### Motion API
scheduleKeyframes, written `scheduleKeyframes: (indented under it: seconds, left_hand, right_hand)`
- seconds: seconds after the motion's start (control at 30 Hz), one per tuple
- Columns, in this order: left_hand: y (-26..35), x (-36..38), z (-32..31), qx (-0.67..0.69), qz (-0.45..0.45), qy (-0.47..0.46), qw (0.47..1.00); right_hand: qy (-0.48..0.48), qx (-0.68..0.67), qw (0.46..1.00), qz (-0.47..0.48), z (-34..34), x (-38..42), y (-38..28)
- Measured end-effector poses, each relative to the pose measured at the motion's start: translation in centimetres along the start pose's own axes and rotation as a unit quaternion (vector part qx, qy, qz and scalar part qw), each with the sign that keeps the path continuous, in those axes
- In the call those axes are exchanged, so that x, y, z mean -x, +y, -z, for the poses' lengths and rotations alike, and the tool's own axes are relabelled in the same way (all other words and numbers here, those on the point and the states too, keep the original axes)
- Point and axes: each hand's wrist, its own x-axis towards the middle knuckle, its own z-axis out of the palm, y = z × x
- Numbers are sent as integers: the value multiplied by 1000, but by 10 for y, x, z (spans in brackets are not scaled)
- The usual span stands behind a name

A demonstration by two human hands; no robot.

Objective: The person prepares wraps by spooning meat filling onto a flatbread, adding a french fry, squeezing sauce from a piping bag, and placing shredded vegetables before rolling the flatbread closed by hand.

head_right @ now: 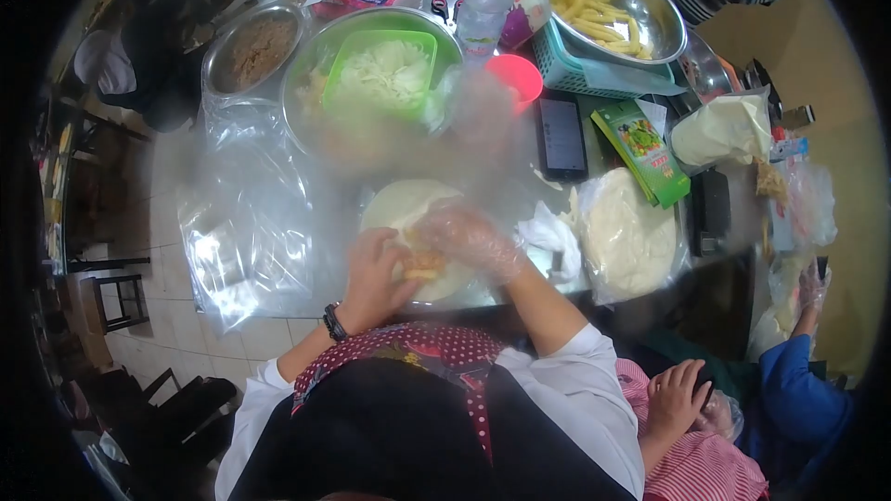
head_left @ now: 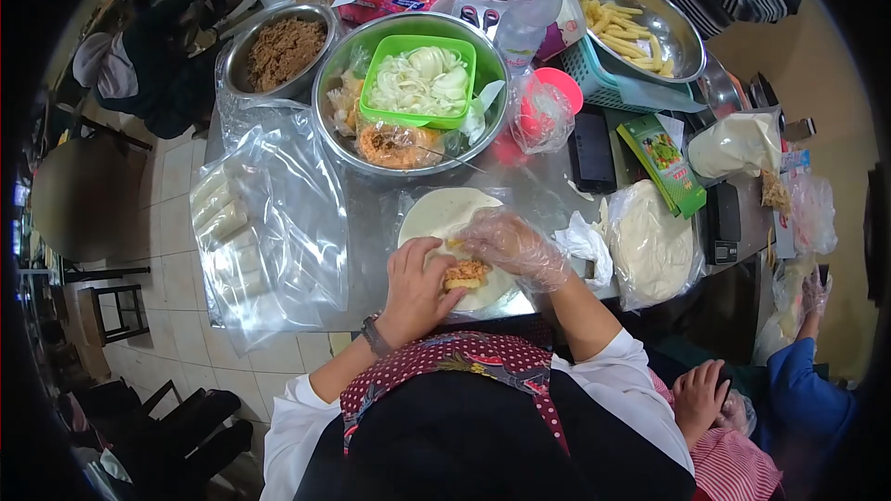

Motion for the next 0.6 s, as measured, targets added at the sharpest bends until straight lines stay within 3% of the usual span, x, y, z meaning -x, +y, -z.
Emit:
scheduleKeyframes:
  seconds: [0.1, 0.2, 0.27, 0.3, 0.37, 0.5, 0.6]
  left_hand:
    - [-3, -7, -4, 10, 20, 23, 999]
    - [-3, -12, -3, 5, 15, 16, 1000]
    - [-2, -11, -2, 16, 20, 0, 1000]
    - [-3, -11, -1, 25, 26, -16, 999]
    - [-1, -13, 3, 20, 23, -21, 999]
    - [-7, -17, 2, 49, 39, -44, 997]
    - [-9, -15, -1, 27, 38, -38, 998]
  right_hand:
    - [-12, -69, 997, 29, 2, 0, -5]
    - [-40, -23, 997, 63, 5, 0, -8]
    - [11, 46, 994, 103, 9, 2, -20]
    - [11, 46, 994, 103, 14, 2, -25]
    - [-27, 21, 999, 13, 26, 3, -35]
    - [-18, 81, 993, 78, 20, 11, -34]
    - [-67, 86, 994, 8, 18, 8, -43]
